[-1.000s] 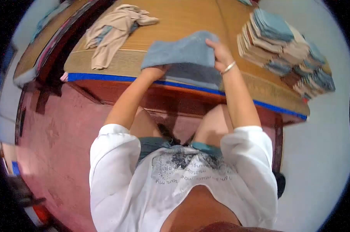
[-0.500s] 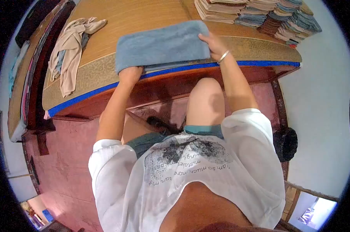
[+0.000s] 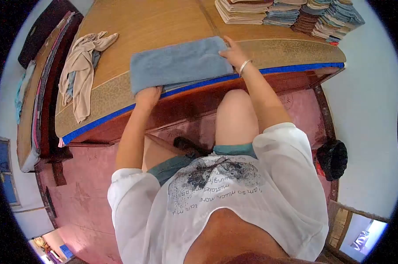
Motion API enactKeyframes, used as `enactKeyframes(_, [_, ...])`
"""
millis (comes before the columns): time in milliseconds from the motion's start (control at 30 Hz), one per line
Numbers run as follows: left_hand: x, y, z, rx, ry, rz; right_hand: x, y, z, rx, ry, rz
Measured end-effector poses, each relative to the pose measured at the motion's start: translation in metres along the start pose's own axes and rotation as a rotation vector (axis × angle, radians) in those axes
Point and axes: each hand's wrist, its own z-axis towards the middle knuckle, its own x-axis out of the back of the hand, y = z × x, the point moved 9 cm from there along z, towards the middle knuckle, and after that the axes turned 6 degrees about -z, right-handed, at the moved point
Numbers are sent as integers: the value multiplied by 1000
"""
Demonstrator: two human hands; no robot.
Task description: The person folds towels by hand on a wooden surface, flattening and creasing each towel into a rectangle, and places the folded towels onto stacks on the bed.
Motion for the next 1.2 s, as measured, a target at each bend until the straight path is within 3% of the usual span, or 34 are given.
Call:
enactKeyframes(133, [10,14,-4,-105,80,37,-2,-3,4,87,-26,99])
enactKeyframes(200, [5,12,-2,-41,-47,48,3,-17,0,196,59,-310])
enactKeyframes(233, [4,10,-2,-28,-39,58,1,-23,-4,207,45,-306])
enactKeyframes(300, [3,8,2,-69,1,-12,4,-54,-15,361,269,-824])
enactKeyframes(433, [10,15,3,-18,1,-49,-29,-97,-33,640,258,-841])
enactKeyframes(500, [9,11,-1,8,-21,-43,-67,-73,-27,532,-79,-889])
enactKeyframes(533, [6,9,-3,24,-50,-50,-73,-69,-32,548,-86,-887])
enactKeyframes(600, [-1,3,-11,12,-50,-59,-76,-52,-34,432,-44,-1204])
enactKeyframes(733, [-1,3,-20,-33,-74,-170,-78,-51,-32,380,-79,-1236])
enactKeyframes(900, [19,19,-27,-66,55,-85,-79,-51,-32,390,-84,-1251])
enactKeyframes(1000, [14,22,-36,-33,-41,-60,-77,-51,-32,385,-87,-1244])
enactKeyframes(1067, [-9,21,-48,62,-509,-57,-78,-51,-32,405,-99,-1254])
enactKeyframes(1100, [29,46,-52,-254,-165,-159,-79,-50,-31,404,-103,-1261])
enactKeyframes(1133, [49,60,-56,-412,-73,-313,-79,-50,-31,391,-106,-1279])
enactKeyframes(1200, [52,47,-50,-213,-293,-237,-80,-53,-31,370,-120,-1322])
